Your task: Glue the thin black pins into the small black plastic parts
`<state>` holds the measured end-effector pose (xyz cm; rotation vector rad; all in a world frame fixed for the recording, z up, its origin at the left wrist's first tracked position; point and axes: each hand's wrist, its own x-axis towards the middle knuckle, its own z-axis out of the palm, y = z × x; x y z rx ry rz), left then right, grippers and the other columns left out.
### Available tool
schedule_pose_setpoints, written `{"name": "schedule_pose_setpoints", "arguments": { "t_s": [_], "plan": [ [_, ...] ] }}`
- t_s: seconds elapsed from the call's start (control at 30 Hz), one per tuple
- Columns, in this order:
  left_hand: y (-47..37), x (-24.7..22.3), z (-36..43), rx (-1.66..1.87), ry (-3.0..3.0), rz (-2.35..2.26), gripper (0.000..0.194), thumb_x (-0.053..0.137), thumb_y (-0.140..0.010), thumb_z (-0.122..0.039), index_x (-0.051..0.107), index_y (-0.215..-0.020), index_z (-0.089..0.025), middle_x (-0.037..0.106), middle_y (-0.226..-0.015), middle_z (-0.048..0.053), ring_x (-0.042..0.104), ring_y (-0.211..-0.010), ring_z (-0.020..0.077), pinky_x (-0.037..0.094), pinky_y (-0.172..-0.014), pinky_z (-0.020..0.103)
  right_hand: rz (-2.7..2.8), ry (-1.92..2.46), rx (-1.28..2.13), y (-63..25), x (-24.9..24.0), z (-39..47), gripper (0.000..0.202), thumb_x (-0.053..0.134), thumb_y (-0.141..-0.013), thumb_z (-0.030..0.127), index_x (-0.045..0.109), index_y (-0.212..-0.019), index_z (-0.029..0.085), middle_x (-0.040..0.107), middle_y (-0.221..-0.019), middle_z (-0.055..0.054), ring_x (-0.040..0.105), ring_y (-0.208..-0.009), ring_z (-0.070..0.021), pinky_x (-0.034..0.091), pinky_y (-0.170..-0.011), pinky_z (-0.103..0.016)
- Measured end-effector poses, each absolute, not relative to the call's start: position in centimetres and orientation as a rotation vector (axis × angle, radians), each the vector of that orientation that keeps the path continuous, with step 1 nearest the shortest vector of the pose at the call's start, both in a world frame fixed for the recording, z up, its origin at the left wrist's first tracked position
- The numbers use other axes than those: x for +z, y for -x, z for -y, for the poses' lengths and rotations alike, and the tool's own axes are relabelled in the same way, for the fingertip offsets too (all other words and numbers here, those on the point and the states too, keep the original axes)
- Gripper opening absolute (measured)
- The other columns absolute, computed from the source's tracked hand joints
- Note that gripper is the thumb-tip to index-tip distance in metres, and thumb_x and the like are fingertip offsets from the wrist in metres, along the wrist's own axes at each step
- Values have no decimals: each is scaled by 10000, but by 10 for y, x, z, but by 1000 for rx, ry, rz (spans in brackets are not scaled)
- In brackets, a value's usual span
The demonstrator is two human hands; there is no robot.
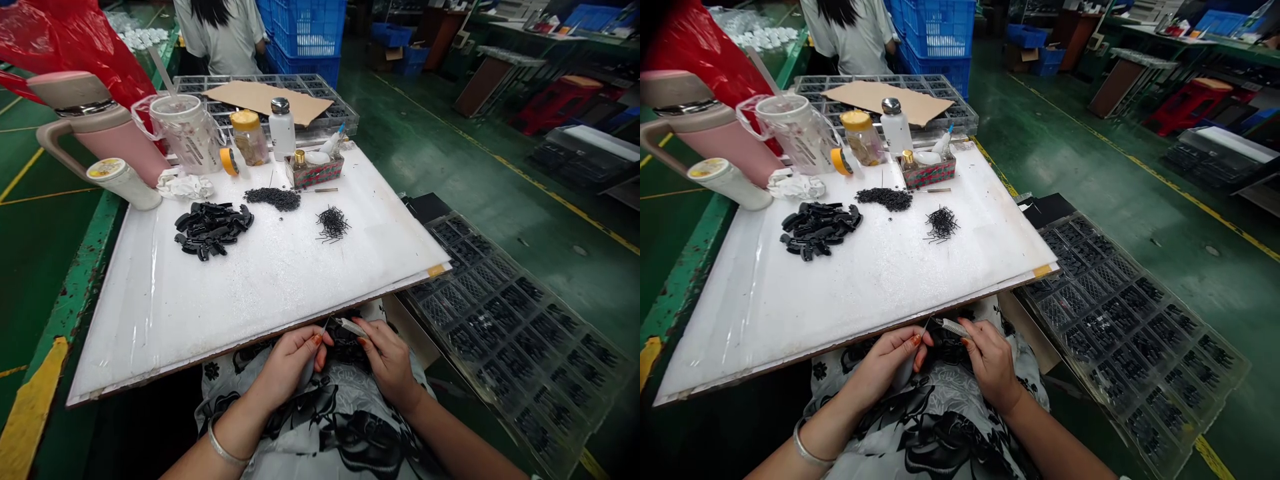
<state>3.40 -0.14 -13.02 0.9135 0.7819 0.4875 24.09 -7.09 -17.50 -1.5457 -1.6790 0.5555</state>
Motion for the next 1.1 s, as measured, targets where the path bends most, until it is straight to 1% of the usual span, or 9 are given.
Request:
{"name": "schedule_pose_setpoints", "arguments": {
  "t_s": [0.3, 0.57, 0.73, 0.83, 0.9, 0.97, 1.03, 1.1],
  "plan": [
    [-32, -131, 1, 478, -944, -765, 299, 482, -902, -390, 608, -910, -119, 515, -639, 9, 450, -590, 102, 330, -578, 220, 1561, 1509, 648, -231, -178, 65, 354, 478, -928, 167, 582, -1261, 230, 594, -958, -66, 585, -875, -170, 459, -748, -283],
    [-32, -129, 1, 484, -899, -775, 319, 523, -871, -431, 613, -897, -125, 519, -633, 6, 447, -579, 102, 318, -569, 220, 1511, 1462, 705, -227, -181, 59, 324, 483, -926, 173, 614, -1219, 215, 601, -954, -67, 589, -890, -170, 457, -750, -266],
    [-29, -132, 2, 491, -894, -768, 305, 523, -875, -417, 613, -900, -127, 516, -631, 4, 446, -574, 99, 315, -557, 215, 1481, 1475, 751, -224, -184, 60, 320, 486, -928, 197, 613, -1219, 232, 617, -970, -60, 596, -908, -171, 455, -777, -264],
    [-28, -132, 2, 482, -889, -763, 303, 514, -882, -411, 608, -905, -124, 518, -637, 6, 443, -571, 98, 315, -553, 213, 1471, 1456, 781, -225, -184, 62, 289, 490, -925, 218, 629, -1177, 230, 631, -957, -50, 600, -895, -170, 458, -772, -257],
    [-27, -130, 2, 483, -908, -751, 310, 506, -887, -413, 609, -908, -122, 519, -641, 11, 448, -579, 103, 324, -560, 215, 1430, 1449, 792, -225, -180, 63, 238, 491, -922, 245, 652, -1094, 210, 633, -918, -44, 597, -857, -168, 455, -749, -255],
    [-26, -126, 2, 494, -958, -736, 316, 498, -893, -414, 615, -908, -121, 520, -644, 16, 457, -599, 111, 341, -582, 221, 1351, 1462, 818, -224, -170, 63, 176, 527, -902, 290, 656, -963, 188, 609, -802, -22, 571, -739, -149, 439, -667, -242],
    [-26, -120, 3, 499, -1029, -735, 313, 490, -901, -407, 624, -909, -124, 523, -654, 20, 466, -627, 120, 356, -617, 231, 1263, 1476, 916, -220, -155, 61, 163, 592, -859, 335, 633, -889, 180, 522, -654, 21, 483, -591, -114, 389, -561, -224],
    [-27, -114, 5, 491, -1106, -756, 306, 480, -910, -399, 631, -910, -132, 532, -665, 23, 471, -648, 128, 357, -636, 238, 1201, 1460, 1059, -214, -137, 57, 206, 650, -812, 357, 630, -912, 178, 412, -568, 58, 376, -507, -88, 328, -493, -211]
  ]
}}
